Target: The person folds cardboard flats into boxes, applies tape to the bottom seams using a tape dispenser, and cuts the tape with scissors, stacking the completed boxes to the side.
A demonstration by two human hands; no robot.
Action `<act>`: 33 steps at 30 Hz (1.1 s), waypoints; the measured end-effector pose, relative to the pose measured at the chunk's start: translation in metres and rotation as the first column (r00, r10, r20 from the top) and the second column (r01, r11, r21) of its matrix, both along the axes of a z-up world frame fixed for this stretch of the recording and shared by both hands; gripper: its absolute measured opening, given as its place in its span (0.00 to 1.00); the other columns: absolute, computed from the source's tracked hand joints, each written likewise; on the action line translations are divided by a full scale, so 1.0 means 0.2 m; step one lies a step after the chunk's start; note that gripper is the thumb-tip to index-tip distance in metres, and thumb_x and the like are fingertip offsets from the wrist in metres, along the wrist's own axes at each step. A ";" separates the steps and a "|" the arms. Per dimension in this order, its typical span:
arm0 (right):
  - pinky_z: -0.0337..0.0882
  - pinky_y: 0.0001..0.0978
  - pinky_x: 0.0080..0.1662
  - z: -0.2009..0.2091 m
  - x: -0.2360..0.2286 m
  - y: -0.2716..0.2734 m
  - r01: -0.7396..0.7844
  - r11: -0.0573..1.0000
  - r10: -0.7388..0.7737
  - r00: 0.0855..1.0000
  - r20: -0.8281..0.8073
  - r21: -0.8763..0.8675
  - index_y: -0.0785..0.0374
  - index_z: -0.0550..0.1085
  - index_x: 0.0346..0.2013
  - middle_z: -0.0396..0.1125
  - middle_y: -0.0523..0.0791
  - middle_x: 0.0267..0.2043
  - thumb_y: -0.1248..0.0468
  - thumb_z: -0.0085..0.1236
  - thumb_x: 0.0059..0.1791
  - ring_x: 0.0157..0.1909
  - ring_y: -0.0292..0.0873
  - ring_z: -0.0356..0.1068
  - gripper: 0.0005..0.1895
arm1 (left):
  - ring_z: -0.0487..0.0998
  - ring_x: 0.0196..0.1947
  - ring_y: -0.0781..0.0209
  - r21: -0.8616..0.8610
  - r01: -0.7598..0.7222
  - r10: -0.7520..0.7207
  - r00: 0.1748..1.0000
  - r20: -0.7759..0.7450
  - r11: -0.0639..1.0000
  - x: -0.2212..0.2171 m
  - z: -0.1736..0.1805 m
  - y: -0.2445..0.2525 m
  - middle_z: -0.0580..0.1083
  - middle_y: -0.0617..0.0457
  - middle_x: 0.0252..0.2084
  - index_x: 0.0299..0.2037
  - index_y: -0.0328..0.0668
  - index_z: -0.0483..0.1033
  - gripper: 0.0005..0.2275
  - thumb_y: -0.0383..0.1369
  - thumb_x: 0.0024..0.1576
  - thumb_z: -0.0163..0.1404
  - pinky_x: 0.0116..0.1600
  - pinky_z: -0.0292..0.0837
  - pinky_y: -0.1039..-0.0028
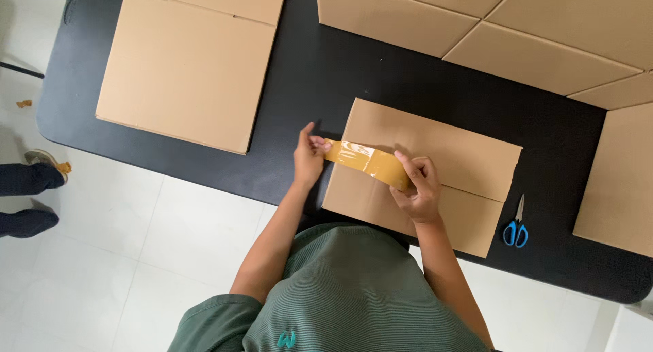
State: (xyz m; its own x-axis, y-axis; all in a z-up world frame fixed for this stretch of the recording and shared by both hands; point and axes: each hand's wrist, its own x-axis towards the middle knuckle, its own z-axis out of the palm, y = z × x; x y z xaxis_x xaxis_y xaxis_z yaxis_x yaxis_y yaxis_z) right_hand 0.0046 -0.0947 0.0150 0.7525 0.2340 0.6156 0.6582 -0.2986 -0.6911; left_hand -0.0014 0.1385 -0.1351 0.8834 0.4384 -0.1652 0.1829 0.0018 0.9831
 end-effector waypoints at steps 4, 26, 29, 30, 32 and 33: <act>0.63 0.33 0.33 0.02 0.00 0.02 0.017 1.000 -0.016 0.999 0.037 -0.007 0.67 0.74 0.45 0.54 0.47 0.26 0.75 0.54 0.29 0.28 0.46 0.61 0.28 | 0.71 0.33 0.64 -0.072 0.045 -0.042 0.998 0.040 0.996 0.00 -0.07 -0.09 0.68 0.49 0.31 0.59 0.32 0.55 0.26 0.21 0.50 0.50 0.40 0.73 0.76; 0.65 0.33 0.36 0.02 0.00 0.01 -0.020 0.998 0.021 1.000 0.022 -0.055 0.65 0.71 0.49 0.55 0.46 0.29 0.73 0.55 0.34 0.30 0.47 0.61 0.27 | 0.28 0.63 0.28 0.052 0.607 -0.602 0.794 -0.083 0.793 -0.18 0.77 -0.04 0.23 0.34 0.65 0.62 0.45 0.15 0.47 0.56 0.46 0.41 0.60 0.30 0.38; 0.66 0.34 0.37 0.05 -0.01 0.01 0.001 0.995 -0.002 1.000 -0.013 -0.101 0.61 0.70 0.51 0.58 0.47 0.31 0.73 0.56 0.34 0.31 0.48 0.63 0.29 | 0.37 0.66 0.40 0.405 0.653 -0.666 0.734 -0.131 0.640 -0.12 0.95 -0.04 0.34 0.40 0.67 0.63 0.39 0.22 0.59 0.56 0.34 0.56 0.63 0.32 0.45; 0.66 0.35 0.37 0.06 -0.01 0.02 0.011 0.993 -0.014 1.000 -0.024 -0.121 0.59 0.70 0.51 0.60 0.48 0.32 0.74 0.56 0.33 0.33 0.49 0.65 0.31 | 0.41 0.68 0.52 0.553 0.649 -0.727 0.678 -0.108 0.522 -0.10 0.97 -0.04 0.41 0.46 0.69 0.64 0.36 0.26 0.60 0.60 0.30 0.54 0.64 0.31 0.52; 0.67 0.34 0.39 0.26 -0.02 0.04 0.050 0.980 -0.055 0.998 -0.022 -0.194 0.57 0.69 0.52 0.61 0.47 0.34 0.73 0.57 0.33 0.34 0.48 0.66 0.31 | 0.43 0.67 0.54 0.639 0.670 -0.720 0.647 -0.253 0.378 -0.05 0.98 -0.05 0.44 0.49 0.68 0.64 0.38 0.30 0.60 0.60 0.26 0.54 0.64 0.33 0.50; 0.68 0.34 0.41 0.36 -0.03 0.04 0.078 0.961 -0.084 0.996 -0.013 -0.266 0.55 0.68 0.52 0.62 0.46 0.36 0.72 0.58 0.34 0.36 0.48 0.67 0.31 | 0.45 0.67 0.55 0.702 0.676 -0.678 0.627 -0.385 0.227 -0.02 0.98 -0.06 0.48 0.52 0.67 0.64 0.39 0.34 0.61 0.60 0.22 0.54 0.64 0.35 0.48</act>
